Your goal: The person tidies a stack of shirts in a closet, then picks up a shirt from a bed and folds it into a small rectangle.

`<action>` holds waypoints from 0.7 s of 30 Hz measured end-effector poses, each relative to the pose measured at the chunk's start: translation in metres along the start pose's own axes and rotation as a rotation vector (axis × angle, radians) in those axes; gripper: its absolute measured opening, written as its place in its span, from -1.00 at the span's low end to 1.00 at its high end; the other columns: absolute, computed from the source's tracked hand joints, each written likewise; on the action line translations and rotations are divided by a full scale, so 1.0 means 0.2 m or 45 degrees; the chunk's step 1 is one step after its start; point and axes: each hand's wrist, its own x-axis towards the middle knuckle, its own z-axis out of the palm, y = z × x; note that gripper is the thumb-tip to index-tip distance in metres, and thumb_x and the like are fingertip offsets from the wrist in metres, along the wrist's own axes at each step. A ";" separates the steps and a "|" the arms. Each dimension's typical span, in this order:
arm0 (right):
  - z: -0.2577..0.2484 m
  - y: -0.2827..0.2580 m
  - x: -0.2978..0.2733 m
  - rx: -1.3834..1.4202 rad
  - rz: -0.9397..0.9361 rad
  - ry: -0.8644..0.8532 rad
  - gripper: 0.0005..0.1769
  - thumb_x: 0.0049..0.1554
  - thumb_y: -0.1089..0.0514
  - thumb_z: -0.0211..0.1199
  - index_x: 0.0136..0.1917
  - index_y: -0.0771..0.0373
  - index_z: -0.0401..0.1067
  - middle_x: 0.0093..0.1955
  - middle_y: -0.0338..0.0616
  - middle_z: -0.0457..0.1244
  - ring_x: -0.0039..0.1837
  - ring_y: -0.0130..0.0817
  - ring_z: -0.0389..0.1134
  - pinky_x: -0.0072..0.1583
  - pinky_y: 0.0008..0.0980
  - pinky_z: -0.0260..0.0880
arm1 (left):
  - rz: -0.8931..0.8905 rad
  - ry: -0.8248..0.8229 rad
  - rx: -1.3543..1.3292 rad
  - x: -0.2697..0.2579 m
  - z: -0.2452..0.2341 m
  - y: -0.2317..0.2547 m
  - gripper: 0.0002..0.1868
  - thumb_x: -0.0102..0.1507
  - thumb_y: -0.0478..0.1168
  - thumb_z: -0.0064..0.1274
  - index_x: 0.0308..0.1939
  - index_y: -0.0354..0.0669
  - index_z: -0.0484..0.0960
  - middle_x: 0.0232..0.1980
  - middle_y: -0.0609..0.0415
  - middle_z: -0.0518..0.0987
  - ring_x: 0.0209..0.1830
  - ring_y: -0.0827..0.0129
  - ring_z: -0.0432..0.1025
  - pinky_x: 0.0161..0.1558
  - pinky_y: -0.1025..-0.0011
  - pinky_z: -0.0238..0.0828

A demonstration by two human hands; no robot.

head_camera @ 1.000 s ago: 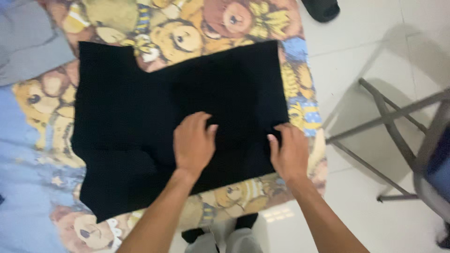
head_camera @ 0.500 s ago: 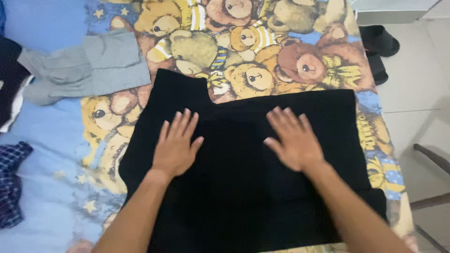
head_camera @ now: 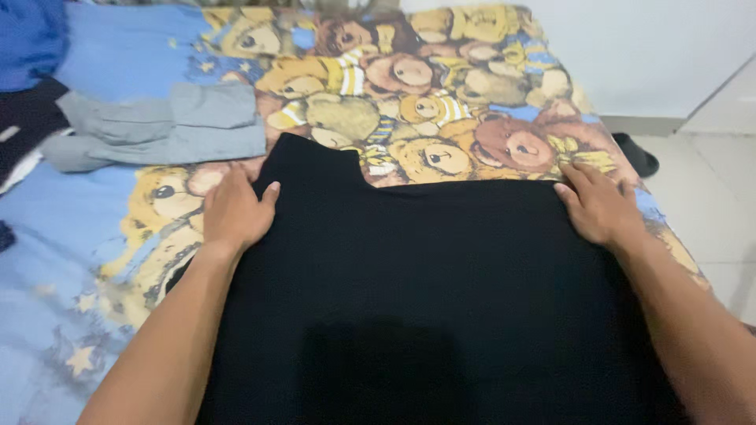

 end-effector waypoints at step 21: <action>-0.57 0.09 -0.62 -0.548 -0.192 0.068 -0.76 0.18 -0.07 0.29 0.10 -0.06 0.53 0.13 -0.36 0.41 0.26 -0.34 0.41 0.44 -0.19 0.29 | -0.068 -0.261 -0.907 -0.46 -0.57 -0.13 -0.27 0.19 -0.39 0.17 0.45 -0.04 0.35 0.14 -0.02 0.66 0.10 0.29 0.54 0.04 0.29 0.48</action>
